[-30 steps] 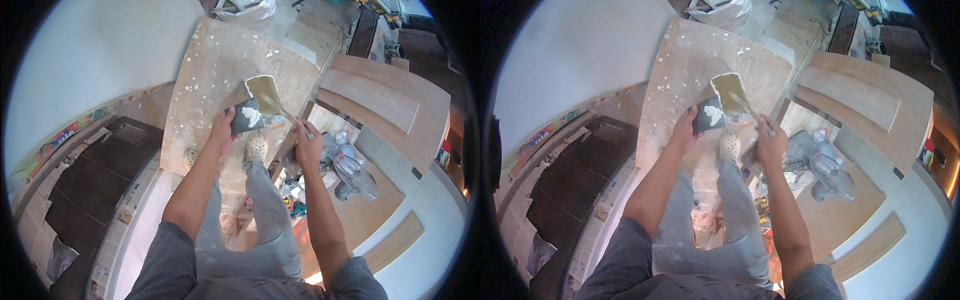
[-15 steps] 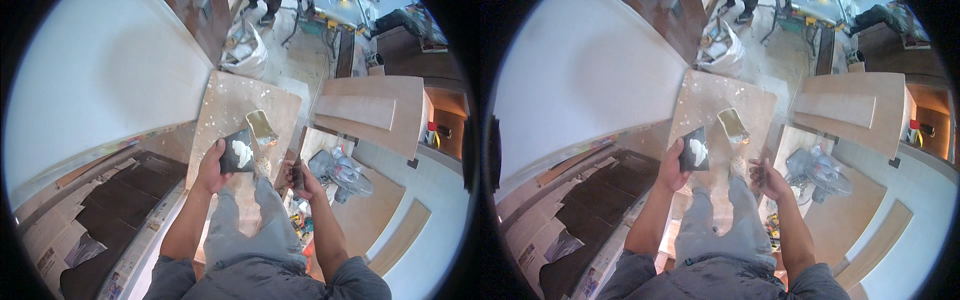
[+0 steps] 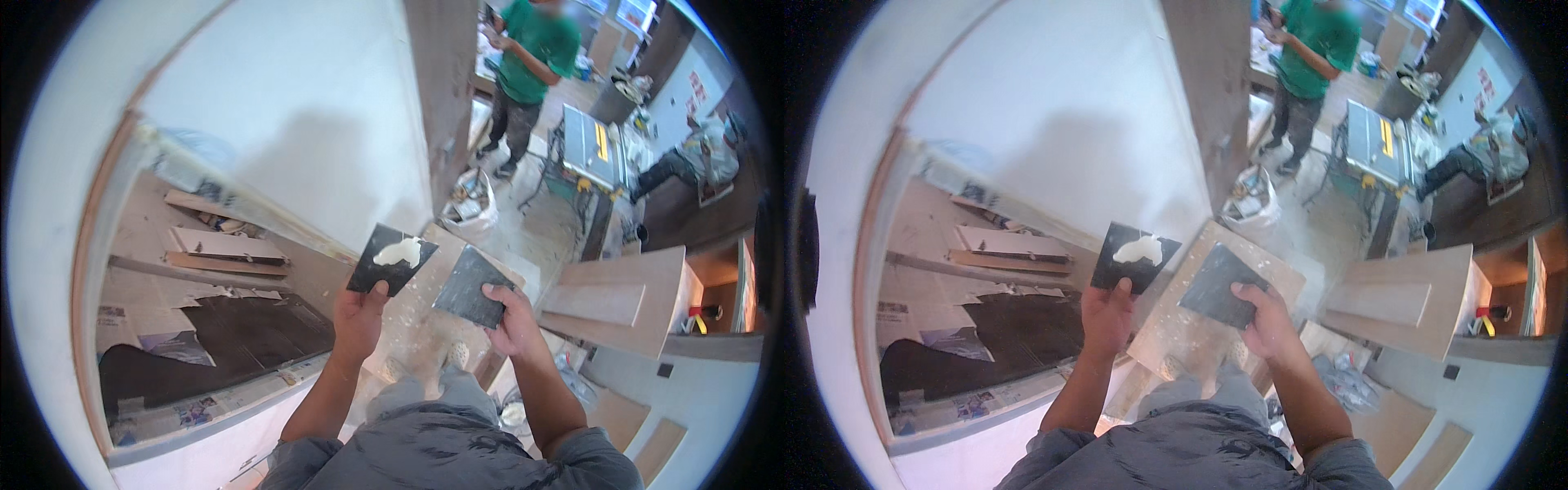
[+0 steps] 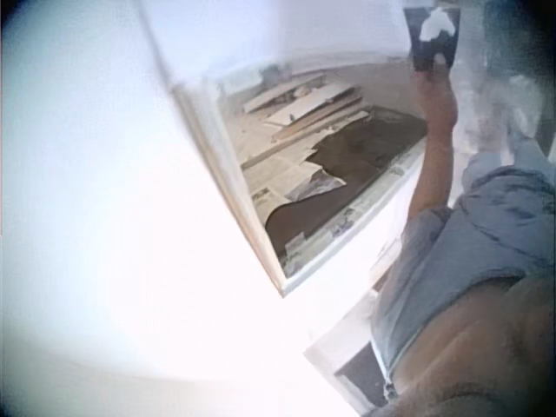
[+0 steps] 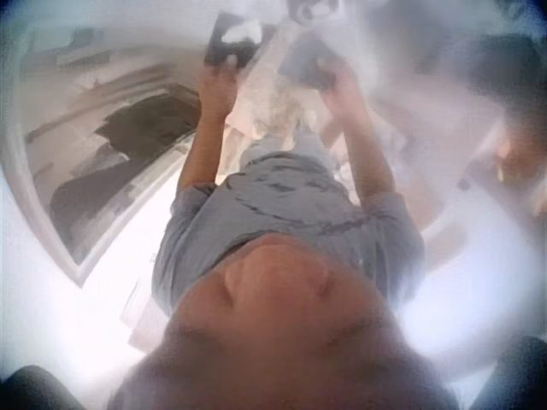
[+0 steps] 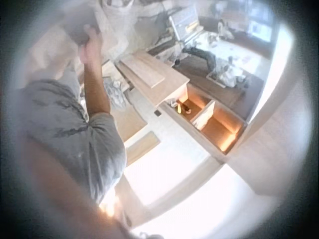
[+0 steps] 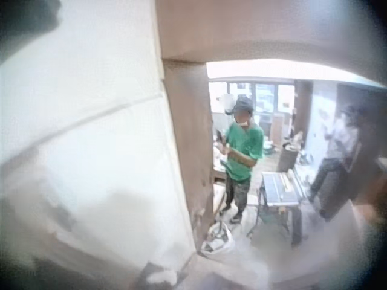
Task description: The person mixes a white compound in a container using a brush, then uses a trowel to apply the substance to a wall surface. The person repeatedly scoops the compound and spreads it across the wall, smoothing the surface.
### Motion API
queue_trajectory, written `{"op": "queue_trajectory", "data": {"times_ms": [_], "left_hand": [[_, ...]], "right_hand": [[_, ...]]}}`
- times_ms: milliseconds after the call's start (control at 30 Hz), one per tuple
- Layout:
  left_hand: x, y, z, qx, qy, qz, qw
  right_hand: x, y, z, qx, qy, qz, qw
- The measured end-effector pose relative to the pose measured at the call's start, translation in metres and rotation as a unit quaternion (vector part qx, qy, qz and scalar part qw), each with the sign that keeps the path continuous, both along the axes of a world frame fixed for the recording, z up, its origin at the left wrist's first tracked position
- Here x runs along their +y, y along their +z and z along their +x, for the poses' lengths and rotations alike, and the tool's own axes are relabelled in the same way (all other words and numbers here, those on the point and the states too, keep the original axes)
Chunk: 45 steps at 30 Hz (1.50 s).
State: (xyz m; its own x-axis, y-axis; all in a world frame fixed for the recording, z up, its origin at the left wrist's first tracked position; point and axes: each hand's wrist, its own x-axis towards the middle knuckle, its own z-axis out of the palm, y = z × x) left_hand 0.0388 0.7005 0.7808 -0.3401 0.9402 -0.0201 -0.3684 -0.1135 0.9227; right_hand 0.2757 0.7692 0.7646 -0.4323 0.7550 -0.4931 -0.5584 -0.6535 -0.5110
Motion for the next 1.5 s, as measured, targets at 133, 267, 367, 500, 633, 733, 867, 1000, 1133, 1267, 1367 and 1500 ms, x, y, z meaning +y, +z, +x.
{"op": "queue_trajectory", "data": {"times_ms": [133,267,367,500,633,733,867,1000,1133,1267,1367,1500], "left_hand": [[-0.045,0.061,-0.04,0.313,0.07,0.022,0.947],[-0.085,0.1,-0.076,0.43,0.044,0.178,0.884],[-0.121,0.118,-0.102,0.469,0.034,0.212,0.857],[-0.166,0.131,-0.131,0.5,0.046,0.228,0.834],[-0.198,0.142,-0.153,0.521,0.074,0.212,0.824],[-0.218,0.143,-0.165,0.535,0.095,0.193,0.817],[-0.235,0.132,-0.166,0.591,0.103,0.139,0.788],[-0.248,0.099,-0.12,0.054,0.304,0.088,0.947],[-0.233,0.152,-0.08,-0.214,0.339,0.072,0.913],[-0.226,0.174,-0.073,-0.267,0.328,0.09,0.902],[-0.229,0.189,-0.076,-0.233,0.33,0.112,0.908],[-0.249,0.197,-0.086,-0.252,0.345,0.121,0.896]], "right_hand": [[-0.032,0.053,-0.061,0.08,0.132,-0.046,0.987],[-0.062,0.093,-0.118,0.156,0.212,-0.048,0.963],[-0.079,0.121,-0.148,0.177,0.246,-0.016,0.953],[-0.103,0.143,-0.177,0.203,0.286,0.021,0.936],[-0.121,0.163,-0.194,0.168,0.287,0.008,0.943],[-0.13,0.185,-0.207,0.118,0.249,-0.018,0.961],[-0.106,0.188,-0.21,0.139,0.265,0.037,0.953],[-0.086,0.207,-0.226,0.117,0.259,0.136,0.949],[-0.079,0.215,-0.235,0.085,0.271,0.264,0.922],[-0.1,0.215,-0.25,0.075,0.231,0.489,0.838],[-0.115,0.196,-0.252,0.012,0.127,0.713,0.689],[-0.131,0.215,-0.258,0.041,0.178,0.836,0.518]]}}
